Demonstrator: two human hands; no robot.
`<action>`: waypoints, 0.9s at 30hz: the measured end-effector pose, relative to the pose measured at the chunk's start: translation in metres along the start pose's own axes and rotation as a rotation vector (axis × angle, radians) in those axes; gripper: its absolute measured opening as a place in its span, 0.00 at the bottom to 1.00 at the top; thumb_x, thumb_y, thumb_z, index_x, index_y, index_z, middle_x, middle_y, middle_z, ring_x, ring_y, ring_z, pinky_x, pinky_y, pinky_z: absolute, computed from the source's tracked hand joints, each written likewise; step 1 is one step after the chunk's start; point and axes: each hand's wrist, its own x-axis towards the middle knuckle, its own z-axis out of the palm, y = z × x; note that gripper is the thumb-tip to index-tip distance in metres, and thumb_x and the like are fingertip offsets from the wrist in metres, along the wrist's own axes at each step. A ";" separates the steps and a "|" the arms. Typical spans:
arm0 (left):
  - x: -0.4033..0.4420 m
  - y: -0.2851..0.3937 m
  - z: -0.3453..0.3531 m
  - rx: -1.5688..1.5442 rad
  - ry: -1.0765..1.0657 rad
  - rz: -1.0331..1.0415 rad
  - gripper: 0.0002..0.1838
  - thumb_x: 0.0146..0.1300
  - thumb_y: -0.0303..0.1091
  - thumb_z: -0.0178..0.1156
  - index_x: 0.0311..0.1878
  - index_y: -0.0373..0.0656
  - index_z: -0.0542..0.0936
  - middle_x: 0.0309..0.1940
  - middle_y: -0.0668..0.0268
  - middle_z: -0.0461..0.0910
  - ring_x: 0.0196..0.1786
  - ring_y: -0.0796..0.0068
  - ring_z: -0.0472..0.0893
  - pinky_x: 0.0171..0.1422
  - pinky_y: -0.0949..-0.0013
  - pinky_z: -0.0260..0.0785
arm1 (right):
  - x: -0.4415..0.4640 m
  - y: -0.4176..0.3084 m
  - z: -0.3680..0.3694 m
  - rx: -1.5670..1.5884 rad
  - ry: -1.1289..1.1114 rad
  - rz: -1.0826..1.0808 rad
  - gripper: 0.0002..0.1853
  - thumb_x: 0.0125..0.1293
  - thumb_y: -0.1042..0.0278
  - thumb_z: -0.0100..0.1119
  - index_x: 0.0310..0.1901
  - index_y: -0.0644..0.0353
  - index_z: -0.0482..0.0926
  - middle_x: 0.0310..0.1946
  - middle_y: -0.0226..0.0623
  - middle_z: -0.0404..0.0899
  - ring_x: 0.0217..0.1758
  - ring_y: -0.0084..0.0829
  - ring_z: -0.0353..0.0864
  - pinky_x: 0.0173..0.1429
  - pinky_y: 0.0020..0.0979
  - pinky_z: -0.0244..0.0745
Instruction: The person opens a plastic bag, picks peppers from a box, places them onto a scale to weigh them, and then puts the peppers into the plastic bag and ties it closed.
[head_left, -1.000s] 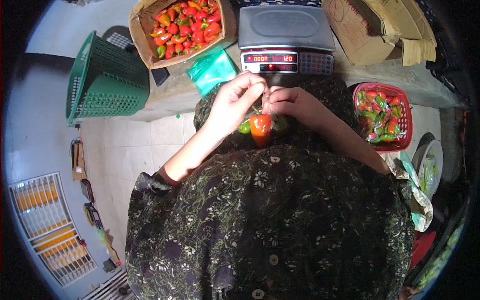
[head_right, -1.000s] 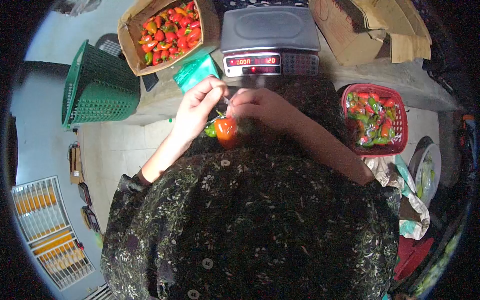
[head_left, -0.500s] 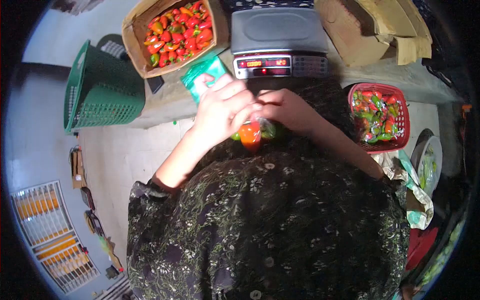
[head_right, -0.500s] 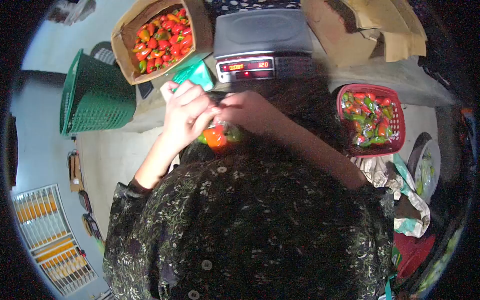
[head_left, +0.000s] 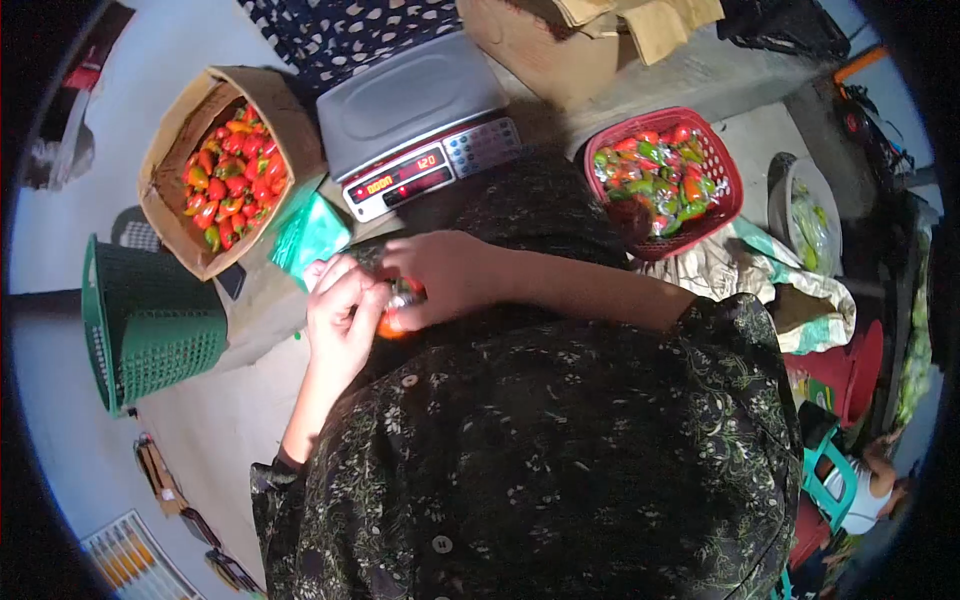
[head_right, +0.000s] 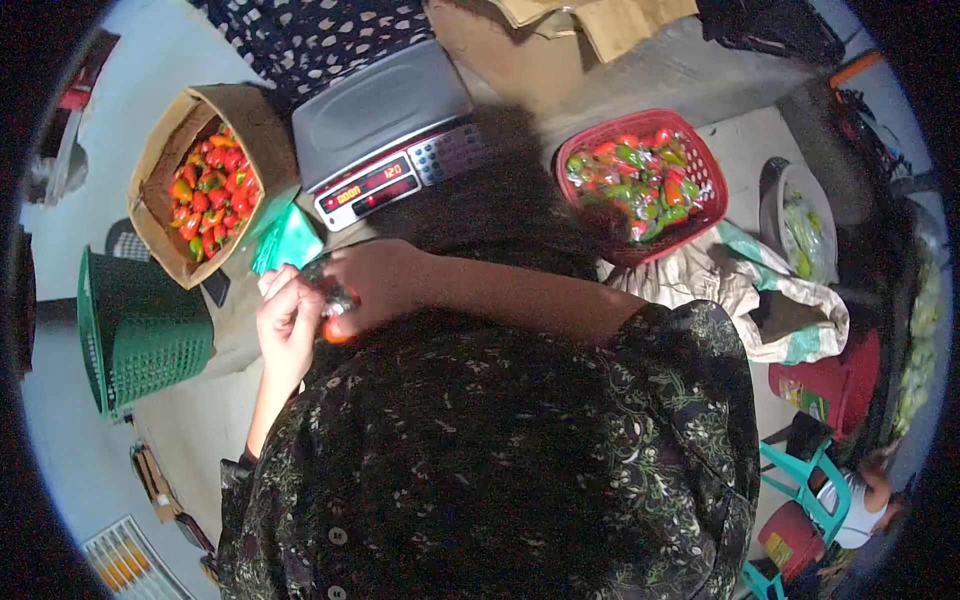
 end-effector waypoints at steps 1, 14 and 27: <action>0.001 -0.001 0.003 -0.005 -0.051 0.016 0.06 0.50 0.25 0.58 0.22 0.41 0.71 0.22 0.67 0.68 0.30 0.68 0.68 0.41 0.67 0.55 | -0.008 -0.002 0.000 -0.009 -0.029 0.005 0.26 0.49 0.45 0.62 0.44 0.55 0.76 0.35 0.41 0.76 0.38 0.43 0.79 0.42 0.39 0.73; -0.012 -0.073 -0.022 -0.616 0.347 -0.288 0.14 0.71 0.40 0.46 0.32 0.41 0.70 0.30 0.70 0.67 0.37 0.78 0.65 0.46 0.74 0.57 | -0.103 0.090 -0.067 0.531 0.182 0.320 0.28 0.52 0.69 0.68 0.55 0.62 0.70 0.46 0.35 0.77 0.51 0.26 0.75 0.56 0.28 0.69; -0.075 -0.215 -0.027 -0.026 0.832 -0.401 0.08 0.67 0.35 0.53 0.38 0.39 0.75 0.33 0.63 0.74 0.41 0.74 0.73 0.51 0.74 0.64 | -0.297 0.254 -0.092 0.257 0.613 0.946 0.26 0.62 0.51 0.54 0.61 0.48 0.70 0.58 0.36 0.71 0.59 0.28 0.70 0.61 0.36 0.64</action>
